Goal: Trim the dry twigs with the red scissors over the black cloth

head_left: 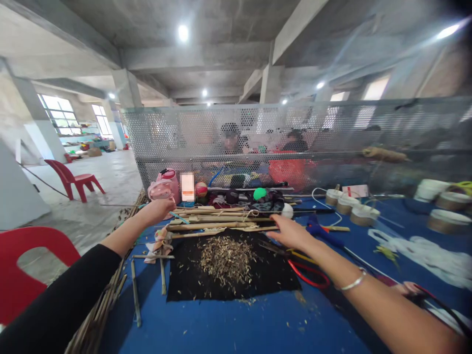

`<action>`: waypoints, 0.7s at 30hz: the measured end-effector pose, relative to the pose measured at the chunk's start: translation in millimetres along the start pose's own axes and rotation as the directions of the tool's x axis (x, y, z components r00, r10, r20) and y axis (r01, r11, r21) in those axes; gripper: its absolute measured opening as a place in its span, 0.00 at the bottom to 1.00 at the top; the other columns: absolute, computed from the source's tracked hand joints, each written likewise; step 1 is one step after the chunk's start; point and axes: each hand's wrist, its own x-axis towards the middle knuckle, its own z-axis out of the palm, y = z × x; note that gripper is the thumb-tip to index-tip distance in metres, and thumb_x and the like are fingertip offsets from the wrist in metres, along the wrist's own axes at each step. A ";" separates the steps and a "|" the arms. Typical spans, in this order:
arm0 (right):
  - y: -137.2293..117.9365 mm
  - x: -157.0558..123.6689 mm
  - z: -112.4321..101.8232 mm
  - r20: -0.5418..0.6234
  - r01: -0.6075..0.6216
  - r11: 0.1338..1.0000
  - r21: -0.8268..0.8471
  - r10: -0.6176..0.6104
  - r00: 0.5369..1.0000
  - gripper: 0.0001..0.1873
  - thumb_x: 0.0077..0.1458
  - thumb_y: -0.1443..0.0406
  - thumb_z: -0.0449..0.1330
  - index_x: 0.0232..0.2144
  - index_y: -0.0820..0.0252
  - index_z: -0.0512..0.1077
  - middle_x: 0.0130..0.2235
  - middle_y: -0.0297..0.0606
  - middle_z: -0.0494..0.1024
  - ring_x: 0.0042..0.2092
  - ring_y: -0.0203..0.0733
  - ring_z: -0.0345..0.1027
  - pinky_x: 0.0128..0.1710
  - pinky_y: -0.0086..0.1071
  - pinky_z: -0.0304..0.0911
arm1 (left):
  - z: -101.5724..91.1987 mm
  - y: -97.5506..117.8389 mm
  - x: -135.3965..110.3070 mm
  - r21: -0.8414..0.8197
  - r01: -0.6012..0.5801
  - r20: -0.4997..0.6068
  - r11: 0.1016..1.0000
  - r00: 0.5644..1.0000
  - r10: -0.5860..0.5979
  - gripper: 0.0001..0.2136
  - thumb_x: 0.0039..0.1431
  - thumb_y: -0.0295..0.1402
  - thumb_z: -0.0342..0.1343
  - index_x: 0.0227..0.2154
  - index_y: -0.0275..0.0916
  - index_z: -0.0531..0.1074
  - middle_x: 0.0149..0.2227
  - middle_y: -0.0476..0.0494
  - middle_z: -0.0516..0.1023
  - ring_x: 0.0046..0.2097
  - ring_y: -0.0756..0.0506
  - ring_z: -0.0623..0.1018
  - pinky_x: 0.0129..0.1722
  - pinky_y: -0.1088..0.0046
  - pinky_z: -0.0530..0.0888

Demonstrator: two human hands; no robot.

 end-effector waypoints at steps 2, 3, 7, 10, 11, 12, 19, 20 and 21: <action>-30.9 6.2 -4.0 -0.234 0.150 0.987 -0.060 -0.160 0.959 0.28 0.47 0.57 0.58 0.49 0.65 0.63 0.47 0.50 0.69 0.47 0.50 0.63 0.45 0.38 0.57 | -2.0 4.0 -1.6 -0.014 -0.054 0.024 0.998 0.998 0.054 0.13 0.59 0.33 0.42 0.28 0.35 0.71 0.31 0.46 0.74 0.34 0.51 0.71 0.37 0.78 0.64; -46.7 8.5 -6.7 -0.327 0.202 0.974 -0.106 -0.226 0.917 0.29 0.48 0.57 0.58 0.50 0.65 0.61 0.49 0.51 0.67 0.51 0.52 0.60 0.48 0.40 0.54 | -2.4 8.2 -1.7 -0.021 -0.053 0.016 0.998 0.998 0.053 0.14 0.59 0.33 0.41 0.28 0.35 0.71 0.31 0.45 0.74 0.34 0.50 0.71 0.38 0.78 0.64; -91.5 18.1 -15.5 -0.382 0.330 0.916 -0.229 -0.396 0.835 0.29 0.50 0.58 0.56 0.53 0.63 0.59 0.53 0.50 0.64 0.55 0.52 0.53 0.53 0.43 0.45 | -1.2 31.2 -0.3 -0.039 -0.022 0.006 0.999 1.000 0.022 0.14 0.59 0.35 0.41 0.29 0.37 0.70 0.31 0.44 0.74 0.34 0.49 0.72 0.36 0.75 0.65; -92.3 27.4 -15.2 -0.201 0.300 0.932 -0.202 -0.340 0.919 0.13 0.55 0.62 0.52 0.41 0.60 0.69 0.40 0.43 0.75 0.44 0.44 0.66 0.44 0.35 0.53 | -1.7 43.8 -0.2 -0.021 -0.013 -0.030 1.000 0.999 0.013 0.13 0.59 0.32 0.41 0.31 0.37 0.70 0.33 0.43 0.75 0.35 0.47 0.73 0.35 0.74 0.66; -87.4 29.6 -14.5 -0.165 0.264 0.945 -0.194 -0.297 0.941 0.10 0.56 0.62 0.51 0.36 0.59 0.70 0.36 0.41 0.76 0.40 0.42 0.67 0.41 0.33 0.54 | -2.7 46.3 -0.7 -0.007 -0.015 -0.039 1.000 0.999 0.014 0.12 0.58 0.31 0.41 0.31 0.37 0.70 0.33 0.43 0.75 0.36 0.47 0.73 0.36 0.74 0.66; -81.1 30.9 -14.0 -0.166 0.234 0.953 -0.192 -0.267 0.949 0.11 0.57 0.62 0.50 0.34 0.59 0.70 0.35 0.40 0.76 0.38 0.41 0.68 0.38 0.32 0.54 | -3.9 48.3 -1.3 0.010 -0.017 -0.047 1.000 0.999 0.017 0.12 0.58 0.30 0.41 0.32 0.37 0.71 0.33 0.42 0.75 0.36 0.47 0.73 0.36 0.73 0.66; -36.1 13.8 -32.2 -0.230 0.186 0.958 -0.218 -0.235 0.944 0.16 0.59 0.60 0.45 0.33 0.57 0.72 0.33 0.38 0.76 0.37 0.39 0.66 0.35 0.28 0.53 | -8.8 47.8 -8.3 0.143 0.020 -0.207 0.990 0.978 0.010 0.12 0.55 0.34 0.50 0.42 0.40 0.69 0.42 0.40 0.74 0.49 0.41 0.69 0.51 0.61 0.59; -30.5 10.2 -37.2 -0.233 0.161 0.961 -0.226 -0.214 0.949 0.16 0.59 0.60 0.46 0.32 0.57 0.72 0.33 0.38 0.76 0.37 0.39 0.66 0.34 0.28 0.53 | -8.4 44.5 -9.9 0.134 0.057 -0.205 0.989 0.978 -0.029 0.13 0.53 0.32 0.51 0.42 0.40 0.69 0.43 0.40 0.73 0.51 0.41 0.68 0.53 0.60 0.57; -24.9 6.9 -42.1 -0.224 0.151 0.961 -0.233 -0.205 0.953 0.16 0.58 0.60 0.46 0.32 0.57 0.73 0.32 0.38 0.76 0.36 0.39 0.66 0.34 0.28 0.53 | -7.8 40.2 -11.7 0.113 0.097 -0.186 0.989 0.980 -0.075 0.13 0.53 0.31 0.51 0.42 0.40 0.69 0.44 0.39 0.73 0.52 0.41 0.67 0.54 0.60 0.56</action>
